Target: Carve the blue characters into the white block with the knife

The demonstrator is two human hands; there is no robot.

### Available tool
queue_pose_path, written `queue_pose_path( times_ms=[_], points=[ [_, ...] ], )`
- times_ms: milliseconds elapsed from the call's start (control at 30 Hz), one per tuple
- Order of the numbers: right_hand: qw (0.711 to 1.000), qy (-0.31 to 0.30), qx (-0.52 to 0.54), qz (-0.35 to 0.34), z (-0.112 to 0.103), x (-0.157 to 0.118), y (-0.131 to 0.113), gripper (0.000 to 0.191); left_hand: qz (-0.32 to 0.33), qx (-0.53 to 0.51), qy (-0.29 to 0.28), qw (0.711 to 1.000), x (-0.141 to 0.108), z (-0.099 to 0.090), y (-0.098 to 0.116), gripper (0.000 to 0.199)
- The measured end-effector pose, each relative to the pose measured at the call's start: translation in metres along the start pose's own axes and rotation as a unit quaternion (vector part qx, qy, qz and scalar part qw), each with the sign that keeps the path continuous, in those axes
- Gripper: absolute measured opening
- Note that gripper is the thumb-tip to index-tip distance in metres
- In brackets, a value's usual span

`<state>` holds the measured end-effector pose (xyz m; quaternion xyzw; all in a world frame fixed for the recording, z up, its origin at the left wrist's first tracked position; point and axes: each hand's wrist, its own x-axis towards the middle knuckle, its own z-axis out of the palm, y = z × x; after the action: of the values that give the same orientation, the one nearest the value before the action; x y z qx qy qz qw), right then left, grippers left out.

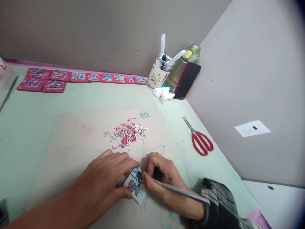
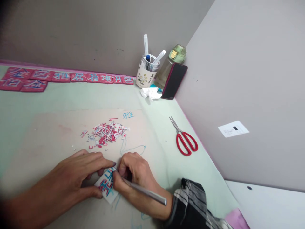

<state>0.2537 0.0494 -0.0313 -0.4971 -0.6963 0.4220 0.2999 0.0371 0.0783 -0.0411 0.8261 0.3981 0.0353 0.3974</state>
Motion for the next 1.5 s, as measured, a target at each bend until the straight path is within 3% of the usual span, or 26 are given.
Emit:
queue_pose_path(
  times_ms=[200,467,567,700,767,867,967,1033,1200,1500],
  points=[
    [1.0,-0.007,-0.003,0.001,0.001,0.0,0.0,0.023,0.032,-0.016,0.023,0.999,-0.002,0.004,-0.007,0.036],
    [1.0,0.003,-0.014,-0.011,0.002,-0.001,0.001,0.025,0.001,-0.022,0.008,1.0,0.0,0.001,-0.004,0.033],
    [0.994,0.011,-0.058,-0.093,0.004,-0.001,0.007,0.025,0.009,-0.016,0.018,1.0,0.0,0.003,-0.004,0.027],
    [0.95,0.028,-0.18,-0.255,0.007,0.0,0.015,0.027,0.014,-0.005,0.022,1.0,-0.002,0.006,-0.005,0.025],
    [0.936,0.029,-0.211,-0.28,0.008,0.0,0.017,0.028,0.016,-0.008,0.025,1.0,-0.003,0.005,-0.005,0.029],
    [0.939,0.029,-0.216,-0.266,0.006,0.001,0.015,0.027,0.022,-0.038,0.049,0.998,-0.003,0.001,-0.005,0.041],
    [0.946,0.025,-0.209,-0.247,0.005,0.001,0.012,0.027,0.043,-0.07,0.087,0.993,-0.003,-0.001,-0.006,0.024],
    [0.946,0.021,-0.209,-0.246,0.005,0.001,0.011,0.027,0.075,-0.068,0.11,0.989,-0.003,0.001,-0.006,0.023],
    [0.947,0.016,-0.204,-0.248,0.005,0.001,0.012,0.027,0.113,-0.014,0.143,0.983,0.002,0.015,-0.007,0.03],
    [0.95,0.011,-0.203,-0.235,0.004,0.002,0.012,0.026,0.12,0.086,0.204,0.968,0.009,0.036,-0.009,0.035]
  ],
)
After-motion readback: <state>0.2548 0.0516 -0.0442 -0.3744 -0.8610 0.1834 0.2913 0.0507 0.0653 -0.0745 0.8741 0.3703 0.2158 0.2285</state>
